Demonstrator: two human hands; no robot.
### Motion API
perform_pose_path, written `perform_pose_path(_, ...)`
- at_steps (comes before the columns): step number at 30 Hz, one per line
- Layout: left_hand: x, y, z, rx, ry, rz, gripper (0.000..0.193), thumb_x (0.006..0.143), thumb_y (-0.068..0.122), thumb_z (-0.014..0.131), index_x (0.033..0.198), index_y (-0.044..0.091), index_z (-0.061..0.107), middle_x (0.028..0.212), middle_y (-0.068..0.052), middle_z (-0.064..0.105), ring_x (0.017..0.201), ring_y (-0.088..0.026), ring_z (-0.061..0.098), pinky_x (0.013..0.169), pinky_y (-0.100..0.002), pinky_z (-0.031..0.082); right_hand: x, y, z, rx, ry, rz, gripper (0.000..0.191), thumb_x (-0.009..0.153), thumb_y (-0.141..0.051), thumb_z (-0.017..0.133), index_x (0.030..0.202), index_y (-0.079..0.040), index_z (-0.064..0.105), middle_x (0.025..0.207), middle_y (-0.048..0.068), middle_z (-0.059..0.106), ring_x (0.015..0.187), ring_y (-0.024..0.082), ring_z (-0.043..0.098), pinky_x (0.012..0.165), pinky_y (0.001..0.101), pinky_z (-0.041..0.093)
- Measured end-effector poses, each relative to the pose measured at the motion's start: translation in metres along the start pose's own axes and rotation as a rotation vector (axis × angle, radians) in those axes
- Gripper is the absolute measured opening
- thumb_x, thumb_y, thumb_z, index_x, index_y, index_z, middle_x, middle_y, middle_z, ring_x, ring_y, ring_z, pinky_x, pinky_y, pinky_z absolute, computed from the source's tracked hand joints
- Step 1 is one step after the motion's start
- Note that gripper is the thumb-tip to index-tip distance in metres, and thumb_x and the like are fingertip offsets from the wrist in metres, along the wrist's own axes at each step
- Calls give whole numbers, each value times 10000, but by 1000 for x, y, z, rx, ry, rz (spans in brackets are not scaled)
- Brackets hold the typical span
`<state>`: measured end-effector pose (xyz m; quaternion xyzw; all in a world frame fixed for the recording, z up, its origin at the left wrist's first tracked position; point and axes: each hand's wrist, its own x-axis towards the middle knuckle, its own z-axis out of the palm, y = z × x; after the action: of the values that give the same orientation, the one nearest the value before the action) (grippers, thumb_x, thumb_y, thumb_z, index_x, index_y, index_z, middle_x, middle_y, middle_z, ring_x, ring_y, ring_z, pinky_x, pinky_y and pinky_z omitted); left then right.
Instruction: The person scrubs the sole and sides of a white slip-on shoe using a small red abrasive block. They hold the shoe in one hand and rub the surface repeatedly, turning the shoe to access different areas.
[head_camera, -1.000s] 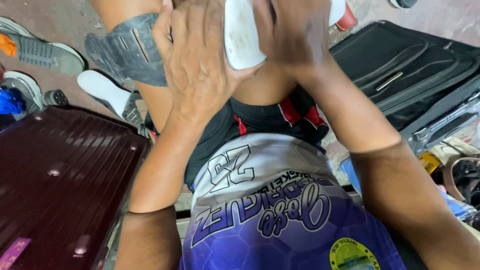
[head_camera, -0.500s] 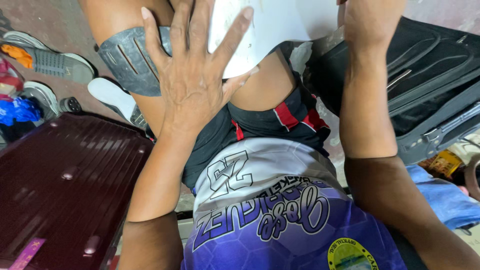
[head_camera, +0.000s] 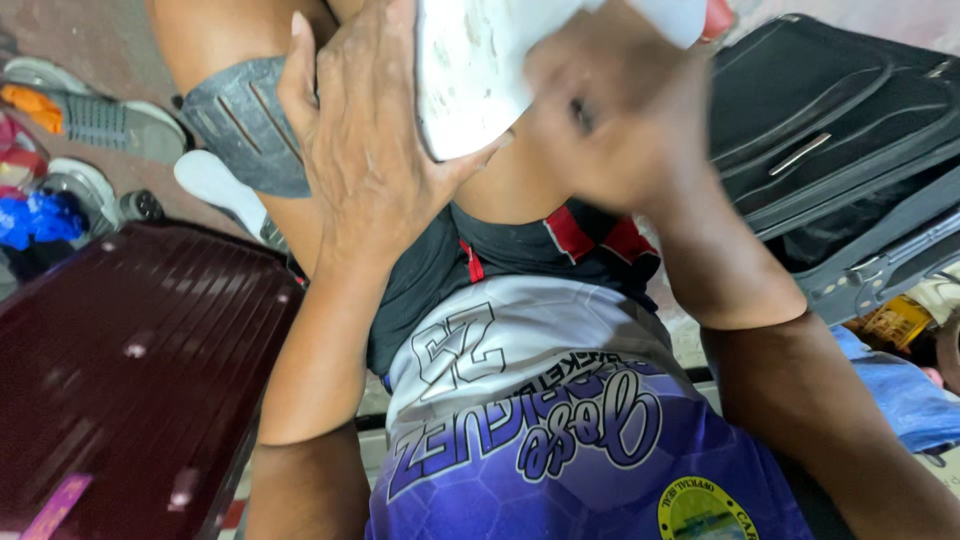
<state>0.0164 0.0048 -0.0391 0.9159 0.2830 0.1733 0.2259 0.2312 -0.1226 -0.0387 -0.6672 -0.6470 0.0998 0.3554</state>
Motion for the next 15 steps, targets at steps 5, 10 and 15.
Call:
perform_pose_path(5, 0, -2, -2, 23, 48, 32, 960, 825, 390, 873, 1528, 10, 341, 1408, -150, 560, 1325, -296, 526, 1242, -454, 200, 26, -28, 19, -117, -84, -44, 124, 1046, -53, 739, 1065, -72, 618, 962, 82, 624, 840, 285, 620, 736, 403, 467)
perform_pose_path(10, -1, -3, -4, -56, 72, -2, 901, 875, 359, 886, 1513, -30, 381, 1387, -167, 586, 1295, -311, 552, 1267, -492, 235, 31, -24, 26, -148, -18, -40, 107, 1039, -12, 684, 1082, -51, 595, 987, 80, 638, 888, 279, 625, 777, 409, 489)
perform_pose_path(15, -3, -9, -7, -36, 99, 46, 877, 859, 347, 893, 1478, -31, 400, 1375, -171, 585, 1308, -328, 551, 1238, -498, 257, 12, -16, 34, -145, -28, -67, 109, 1037, -38, 708, 1049, -40, 599, 965, 95, 637, 874, 301, 613, 734, 419, 474)
